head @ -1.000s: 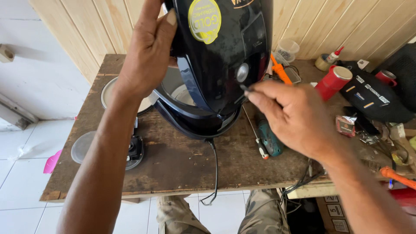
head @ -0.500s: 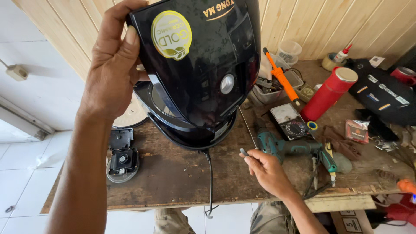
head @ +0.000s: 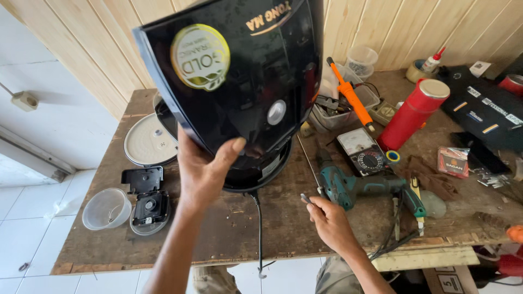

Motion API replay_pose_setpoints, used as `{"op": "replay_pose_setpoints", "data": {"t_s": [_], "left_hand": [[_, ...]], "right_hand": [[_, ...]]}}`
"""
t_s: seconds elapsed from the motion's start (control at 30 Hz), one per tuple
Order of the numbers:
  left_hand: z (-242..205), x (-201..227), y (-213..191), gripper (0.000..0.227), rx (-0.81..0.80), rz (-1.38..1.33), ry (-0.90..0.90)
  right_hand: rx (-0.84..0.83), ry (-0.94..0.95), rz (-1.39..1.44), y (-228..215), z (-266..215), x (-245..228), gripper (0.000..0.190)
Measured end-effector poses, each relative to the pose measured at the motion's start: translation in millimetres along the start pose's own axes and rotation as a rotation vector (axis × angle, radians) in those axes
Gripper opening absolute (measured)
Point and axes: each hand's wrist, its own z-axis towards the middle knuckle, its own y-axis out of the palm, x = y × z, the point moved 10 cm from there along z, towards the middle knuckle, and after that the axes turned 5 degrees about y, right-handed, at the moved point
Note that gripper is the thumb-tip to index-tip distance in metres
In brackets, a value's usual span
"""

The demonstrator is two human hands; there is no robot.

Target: The person disassembles a rice cooker by removing the inner lid and using a screwdriver to pry open the outer casing. They then reassemble the unit, securing the casing and lid back into place.

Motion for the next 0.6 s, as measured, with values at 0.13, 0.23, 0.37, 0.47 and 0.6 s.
{"op": "replay_pose_setpoints", "data": {"t_s": [0.13, 0.23, 0.37, 0.47, 0.6], "left_hand": [[-30.1, -64.1, -16.7, 0.042, 0.105, 0.028, -0.318], [-24.0, -65.4, -14.1, 0.032, 0.021, 0.028, -0.314], [-11.2, -54.7, -27.0, 0.055, 0.142, 0.089, -0.368], [-17.5, -82.6, -41.4, 0.045, 0.267, -0.050, -0.512], [-21.3, -79.2, -38.9, 0.056, 0.295, -0.088, -0.608]], "right_hand": [[0.073, -0.006, 0.125, -13.3, 11.8, 12.6, 0.037], [0.136, -0.115, 0.153, -20.5, 19.4, 13.3, 0.030], [0.096, 0.030, -0.018, -11.7, 10.1, 11.9, 0.028], [0.025, 0.173, -0.047, 6.1, -2.9, 20.4, 0.043], [0.034, 0.074, -0.106, 13.5, 0.7, 26.7, 0.030]]}}
